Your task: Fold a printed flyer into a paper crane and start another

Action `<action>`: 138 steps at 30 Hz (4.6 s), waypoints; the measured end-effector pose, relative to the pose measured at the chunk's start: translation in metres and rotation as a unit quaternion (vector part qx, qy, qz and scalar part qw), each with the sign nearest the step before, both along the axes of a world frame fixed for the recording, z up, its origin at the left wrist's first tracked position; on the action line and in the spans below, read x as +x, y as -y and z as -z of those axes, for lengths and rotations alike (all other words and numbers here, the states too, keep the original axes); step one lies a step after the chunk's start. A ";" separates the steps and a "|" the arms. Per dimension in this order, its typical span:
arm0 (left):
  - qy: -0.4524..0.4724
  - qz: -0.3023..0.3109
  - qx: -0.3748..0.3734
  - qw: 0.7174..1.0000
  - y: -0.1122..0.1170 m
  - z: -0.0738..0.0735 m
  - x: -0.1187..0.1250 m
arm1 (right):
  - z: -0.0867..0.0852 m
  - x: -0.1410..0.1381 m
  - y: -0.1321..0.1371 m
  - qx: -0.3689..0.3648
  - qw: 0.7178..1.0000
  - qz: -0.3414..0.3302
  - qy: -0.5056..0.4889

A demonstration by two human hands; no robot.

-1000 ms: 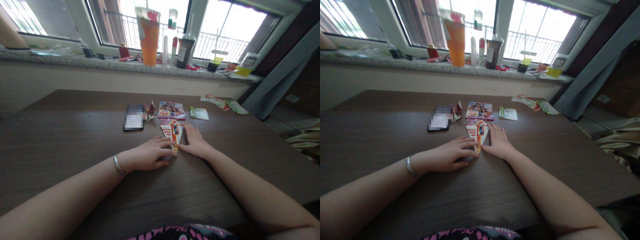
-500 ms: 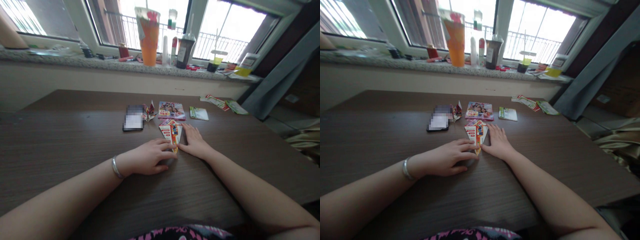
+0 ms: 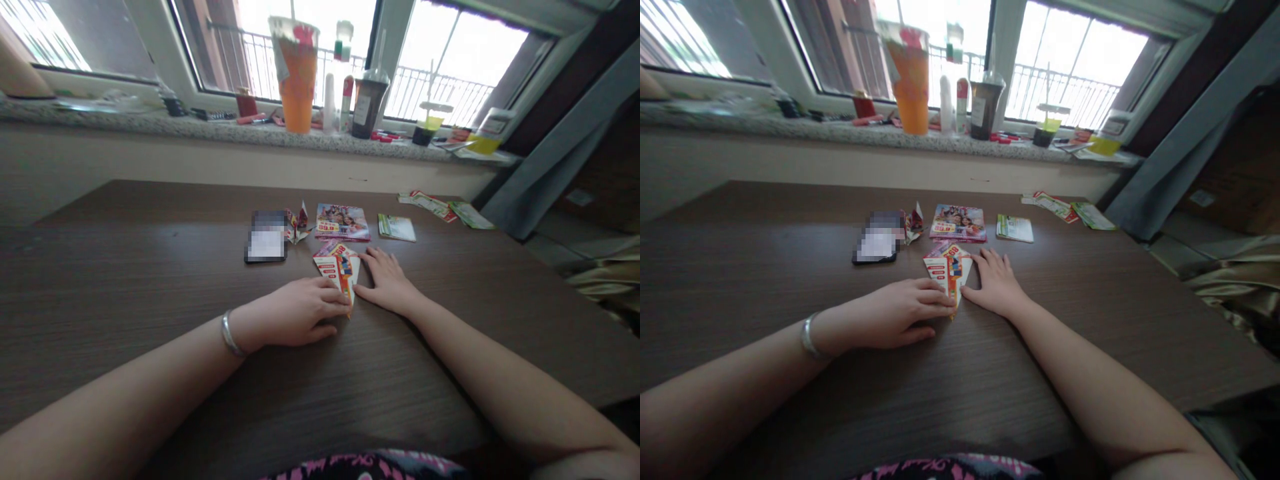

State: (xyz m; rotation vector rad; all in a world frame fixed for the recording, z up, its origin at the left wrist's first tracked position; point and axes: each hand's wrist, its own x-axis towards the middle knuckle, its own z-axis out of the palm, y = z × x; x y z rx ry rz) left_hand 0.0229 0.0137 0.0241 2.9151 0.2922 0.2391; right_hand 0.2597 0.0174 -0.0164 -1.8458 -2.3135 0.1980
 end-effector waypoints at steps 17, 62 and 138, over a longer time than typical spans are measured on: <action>0.061 0.012 -0.102 0.993 -0.005 0.002 -0.005 | -0.001 -0.003 0.007 -0.009 0.999 -0.029 -0.009; 0.046 -0.077 -0.054 0.994 0.002 0.015 -0.001 | 0.006 0.006 -0.014 0.048 0.995 0.037 -0.077; 0.016 -0.233 0.068 0.970 -0.011 0.033 -0.008 | 0.003 0.014 -0.002 0.087 0.961 -0.179 -0.190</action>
